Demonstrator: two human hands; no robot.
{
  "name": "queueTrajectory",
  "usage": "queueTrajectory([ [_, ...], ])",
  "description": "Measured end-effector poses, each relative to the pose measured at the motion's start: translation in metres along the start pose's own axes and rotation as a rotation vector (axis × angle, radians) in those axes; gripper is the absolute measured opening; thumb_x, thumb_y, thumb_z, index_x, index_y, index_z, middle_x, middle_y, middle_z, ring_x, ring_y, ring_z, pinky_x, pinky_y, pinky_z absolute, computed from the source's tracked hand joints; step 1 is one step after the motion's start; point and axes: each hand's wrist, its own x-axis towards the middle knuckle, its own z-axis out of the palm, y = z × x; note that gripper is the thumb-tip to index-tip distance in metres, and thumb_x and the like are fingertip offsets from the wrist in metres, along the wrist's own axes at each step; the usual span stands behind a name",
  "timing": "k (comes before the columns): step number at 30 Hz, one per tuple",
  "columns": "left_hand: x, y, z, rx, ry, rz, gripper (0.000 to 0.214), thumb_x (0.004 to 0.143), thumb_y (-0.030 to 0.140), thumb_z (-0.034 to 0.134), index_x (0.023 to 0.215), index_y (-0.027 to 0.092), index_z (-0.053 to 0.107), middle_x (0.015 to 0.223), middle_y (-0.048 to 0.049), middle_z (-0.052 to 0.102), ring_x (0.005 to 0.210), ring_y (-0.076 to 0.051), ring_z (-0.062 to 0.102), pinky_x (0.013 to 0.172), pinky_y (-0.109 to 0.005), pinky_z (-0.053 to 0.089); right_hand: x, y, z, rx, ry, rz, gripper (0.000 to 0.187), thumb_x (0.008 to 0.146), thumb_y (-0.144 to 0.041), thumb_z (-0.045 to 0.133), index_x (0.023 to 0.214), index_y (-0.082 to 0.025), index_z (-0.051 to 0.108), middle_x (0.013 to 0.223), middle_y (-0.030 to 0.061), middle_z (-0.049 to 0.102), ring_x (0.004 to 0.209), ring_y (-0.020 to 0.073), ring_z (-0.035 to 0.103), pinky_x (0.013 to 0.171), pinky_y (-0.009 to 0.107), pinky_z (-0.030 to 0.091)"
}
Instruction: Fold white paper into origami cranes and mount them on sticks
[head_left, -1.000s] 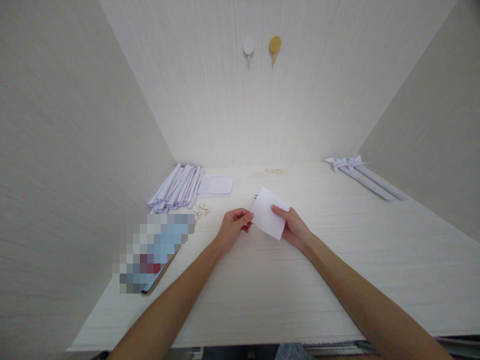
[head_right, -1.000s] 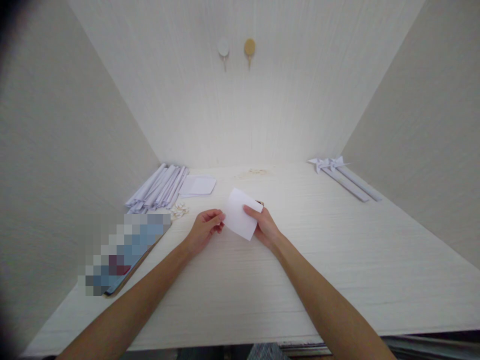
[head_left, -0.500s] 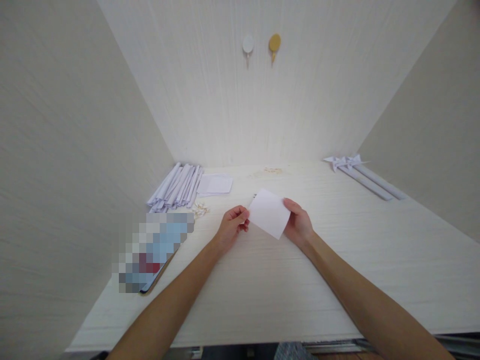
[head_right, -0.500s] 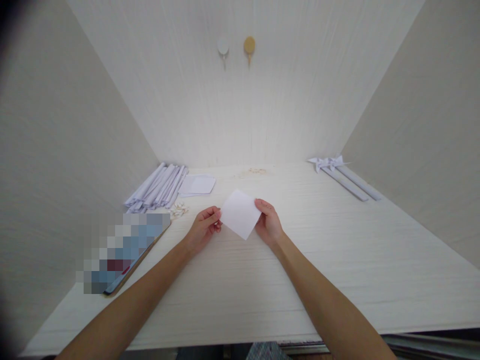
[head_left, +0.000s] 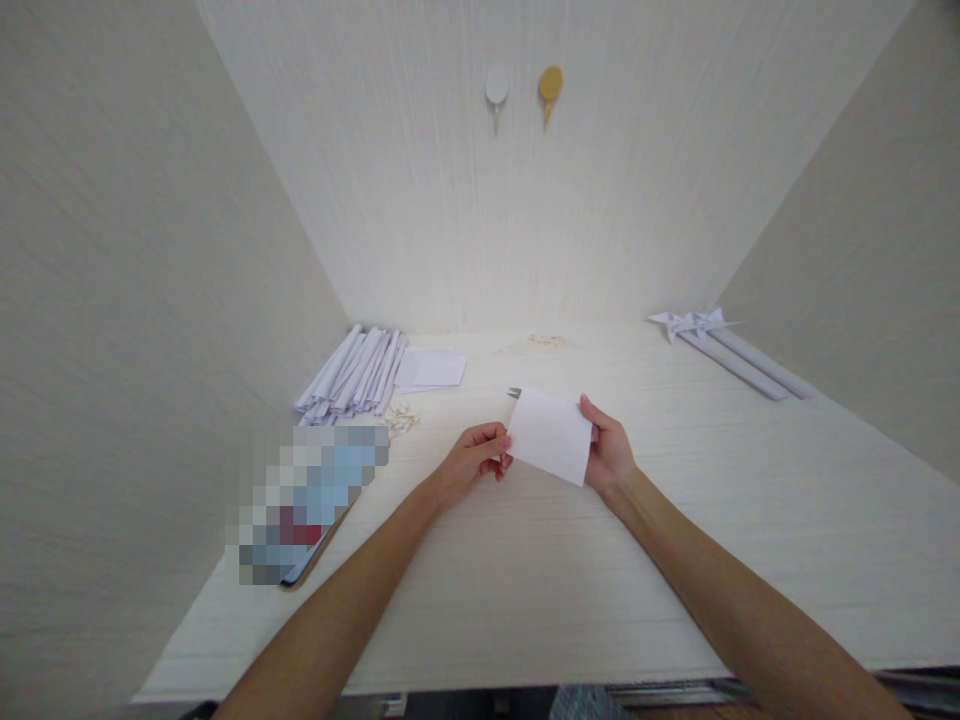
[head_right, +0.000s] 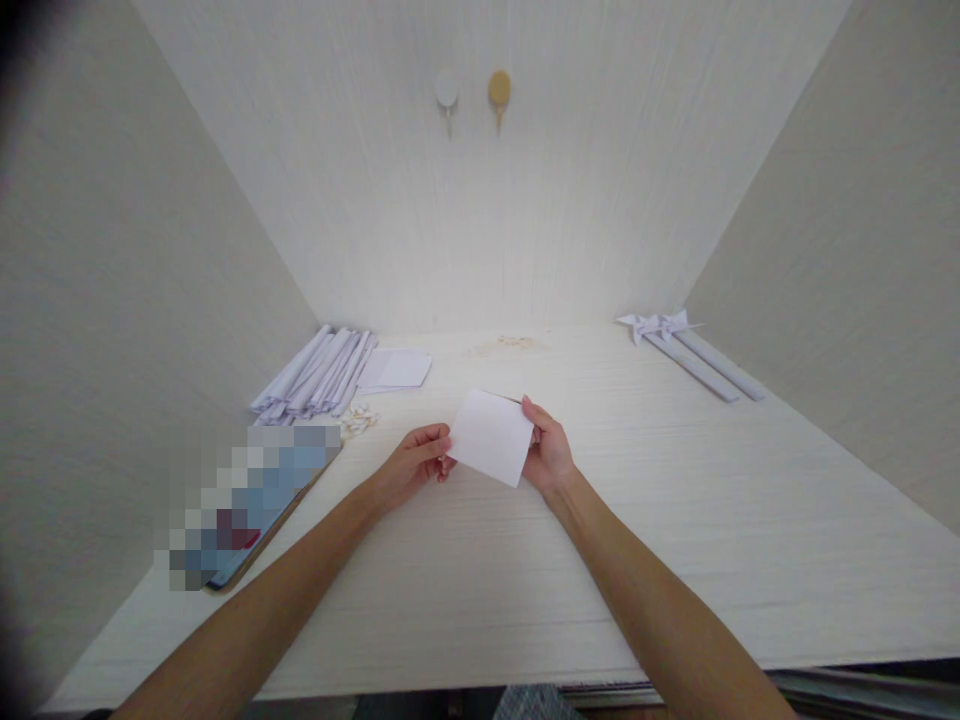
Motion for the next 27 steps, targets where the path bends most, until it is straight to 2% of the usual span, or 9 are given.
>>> queueTrajectory([
  [3,0.0,0.0,0.0,-0.014,-0.002,0.003,0.034,0.06,0.037,0.068,0.055,0.016,0.042,0.049,0.0041,0.048,0.044,-0.004,0.042,0.041,-0.016,0.035,0.0,-0.001,0.003,-0.02,0.014,0.029,0.03,0.063,-0.044,0.065,0.052,-0.02,0.051,0.046,-0.002,0.053,0.05,0.0158,0.052,0.058,0.033,0.045],
  [6,0.001,-0.001,0.0,-0.018,0.018,0.01,0.031,0.06,0.033,0.066,0.056,0.016,0.041,0.049,0.0041,0.048,0.045,-0.005,0.043,0.041,-0.016,0.035,0.0,-0.001,0.008,0.013,0.064,0.017,0.032,0.06,-0.046,0.067,0.053,-0.02,0.05,0.049,-0.0029,0.054,0.05,0.0146,0.052,0.056,0.031,0.045],
  [10,0.003,-0.002,0.001,0.009,0.073,0.026,0.026,0.059,0.03,0.063,0.056,0.017,0.042,0.05,0.0045,0.047,0.045,-0.006,0.044,0.039,-0.017,0.035,-0.001,0.004,0.015,-0.073,0.09,-0.033,0.027,0.05,-0.031,0.076,0.056,-0.019,0.053,0.051,-0.0045,0.055,0.049,0.0111,0.051,0.05,0.024,0.042],
  [14,0.007,-0.002,-0.002,0.097,0.398,0.192,0.019,0.06,0.029,0.06,0.057,0.016,0.046,0.054,0.0044,0.049,0.048,-0.006,0.045,0.042,-0.016,0.036,0.0,0.013,0.018,-0.231,0.08,-0.107,0.026,0.048,-0.022,0.077,0.069,-0.017,0.062,0.064,-0.0015,0.064,0.057,0.0116,0.056,0.053,0.023,0.045],
  [16,0.009,-0.001,-0.005,0.107,0.554,0.27,0.017,0.061,0.029,0.059,0.058,0.016,0.049,0.055,0.0048,0.049,0.051,-0.006,0.045,0.044,-0.016,0.037,0.001,0.016,0.017,-0.345,0.012,-0.116,0.025,0.049,-0.023,0.077,0.07,-0.016,0.064,0.065,-0.0004,0.065,0.056,0.0117,0.057,0.05,0.023,0.045],
  [18,0.009,0.0,-0.008,0.067,0.616,0.302,0.017,0.06,0.029,0.061,0.059,0.016,0.05,0.054,0.0054,0.049,0.051,-0.006,0.044,0.046,-0.016,0.036,0.002,0.019,0.017,-0.476,-0.069,-0.098,0.021,0.051,-0.024,0.076,0.067,-0.016,0.065,0.061,-0.0005,0.065,0.052,0.0112,0.056,0.045,0.021,0.044],
  [22,0.008,-0.002,-0.007,0.051,0.506,0.26,0.021,0.059,0.033,0.066,0.066,0.014,0.059,0.058,0.0024,0.057,0.053,-0.009,0.048,0.05,-0.021,0.038,0.003,0.023,0.017,-0.573,-0.13,-0.084,0.023,0.057,-0.027,0.072,0.075,-0.016,0.064,0.055,-0.0021,0.064,0.042,0.0098,0.055,0.038,0.02,0.044],
  [24,0.006,-0.004,-0.003,0.128,0.43,0.217,0.026,0.058,0.035,0.067,0.07,0.013,0.063,0.062,-0.0005,0.061,0.057,-0.012,0.052,0.054,-0.024,0.041,0.003,0.023,0.018,-0.563,-0.149,-0.101,0.026,0.06,-0.03,0.071,0.081,-0.017,0.062,0.053,-0.0027,0.063,0.038,0.0098,0.054,0.036,0.02,0.044],
  [27,0.003,-0.005,0.003,0.279,0.418,0.198,0.023,0.058,0.032,0.068,0.071,0.013,0.064,0.066,-0.0038,0.064,0.063,-0.017,0.055,0.059,-0.027,0.043,0.002,0.024,0.02,-0.55,-0.184,-0.096,0.025,0.061,-0.033,0.07,0.078,-0.017,0.063,0.055,-0.0025,0.063,0.041,0.01,0.056,0.038,0.02,0.046],
])
